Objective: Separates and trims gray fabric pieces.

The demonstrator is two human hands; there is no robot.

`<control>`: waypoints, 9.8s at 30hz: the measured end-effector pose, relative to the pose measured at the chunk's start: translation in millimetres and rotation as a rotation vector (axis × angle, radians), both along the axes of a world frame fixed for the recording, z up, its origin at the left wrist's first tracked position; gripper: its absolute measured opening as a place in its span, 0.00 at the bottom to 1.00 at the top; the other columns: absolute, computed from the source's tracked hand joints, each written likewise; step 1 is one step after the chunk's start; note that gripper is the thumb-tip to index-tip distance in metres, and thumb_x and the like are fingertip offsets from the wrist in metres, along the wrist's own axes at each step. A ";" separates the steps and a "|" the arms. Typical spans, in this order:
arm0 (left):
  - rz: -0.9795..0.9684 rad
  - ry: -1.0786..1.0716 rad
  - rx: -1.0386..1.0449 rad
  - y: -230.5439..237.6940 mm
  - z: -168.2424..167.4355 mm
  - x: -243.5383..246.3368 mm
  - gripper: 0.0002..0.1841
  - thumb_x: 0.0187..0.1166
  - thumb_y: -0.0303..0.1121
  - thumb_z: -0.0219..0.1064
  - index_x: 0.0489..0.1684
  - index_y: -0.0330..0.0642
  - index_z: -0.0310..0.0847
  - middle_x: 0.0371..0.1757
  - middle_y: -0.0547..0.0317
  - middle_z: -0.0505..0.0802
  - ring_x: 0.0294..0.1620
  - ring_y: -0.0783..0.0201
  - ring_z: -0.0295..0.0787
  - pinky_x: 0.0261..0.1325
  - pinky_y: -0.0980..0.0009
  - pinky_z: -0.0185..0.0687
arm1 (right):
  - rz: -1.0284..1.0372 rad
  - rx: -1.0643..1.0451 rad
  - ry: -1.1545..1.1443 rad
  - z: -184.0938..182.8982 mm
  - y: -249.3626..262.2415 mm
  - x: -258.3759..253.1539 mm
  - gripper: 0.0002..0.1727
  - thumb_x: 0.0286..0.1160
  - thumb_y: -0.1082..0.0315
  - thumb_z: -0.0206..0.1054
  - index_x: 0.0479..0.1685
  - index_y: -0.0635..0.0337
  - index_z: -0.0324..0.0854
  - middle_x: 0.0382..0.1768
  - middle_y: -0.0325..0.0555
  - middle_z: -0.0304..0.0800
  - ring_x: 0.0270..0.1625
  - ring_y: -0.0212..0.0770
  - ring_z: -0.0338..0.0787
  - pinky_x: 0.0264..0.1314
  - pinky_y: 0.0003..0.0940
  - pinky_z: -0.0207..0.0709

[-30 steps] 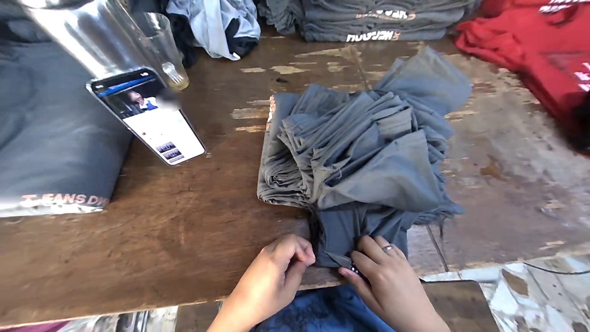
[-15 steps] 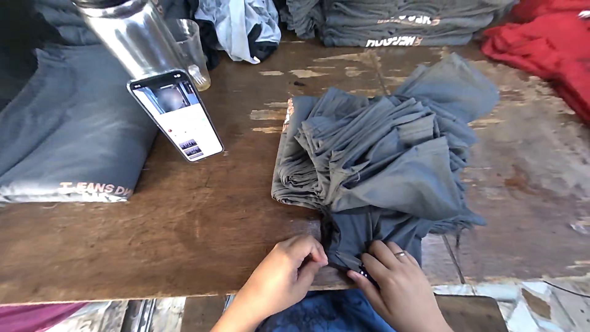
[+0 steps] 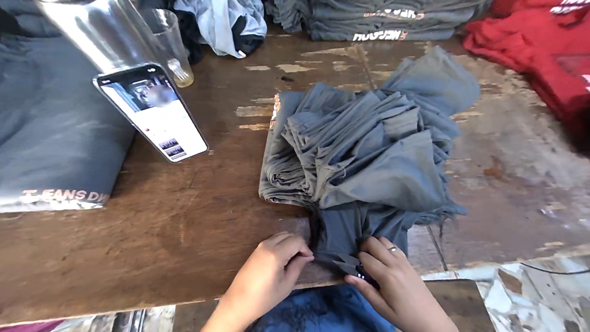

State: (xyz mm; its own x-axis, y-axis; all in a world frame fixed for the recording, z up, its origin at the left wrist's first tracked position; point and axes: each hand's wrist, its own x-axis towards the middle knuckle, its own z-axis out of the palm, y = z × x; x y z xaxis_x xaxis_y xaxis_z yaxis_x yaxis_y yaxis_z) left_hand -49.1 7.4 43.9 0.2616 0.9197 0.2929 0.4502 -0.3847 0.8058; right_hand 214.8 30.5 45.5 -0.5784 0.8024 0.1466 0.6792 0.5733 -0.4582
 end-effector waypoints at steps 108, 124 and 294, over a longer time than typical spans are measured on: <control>-0.278 0.142 -0.113 -7.3 21.7 -24.3 0.18 0.83 0.51 0.65 0.38 0.48 0.93 0.32 0.67 0.94 0.39 0.72 0.88 0.47 0.75 0.82 | -0.162 0.098 0.305 -24.4 12.4 29.0 0.10 0.70 0.63 0.60 0.29 0.60 0.76 0.19 0.38 0.73 0.25 0.24 0.72 0.30 0.18 0.68; -0.010 -0.348 0.012 18.9 19.0 30.3 0.21 0.74 0.13 0.53 0.57 0.31 0.90 0.55 0.48 0.96 0.60 0.67 0.92 0.70 0.71 0.83 | -0.147 0.258 0.493 30.1 20.8 66.9 0.09 0.75 0.62 0.68 0.44 0.52 0.73 0.47 0.30 0.81 0.52 0.16 0.80 0.56 0.13 0.73; 0.138 -0.908 0.011 -6.0 -22.1 51.0 0.05 0.84 0.24 0.64 0.50 0.43 0.79 0.52 0.66 0.92 0.55 0.78 0.88 0.58 0.80 0.85 | -0.056 0.111 0.853 -2.0 11.4 -62.3 0.11 0.73 0.66 0.75 0.42 0.50 0.74 0.42 0.32 0.92 0.43 0.24 0.91 0.45 0.16 0.85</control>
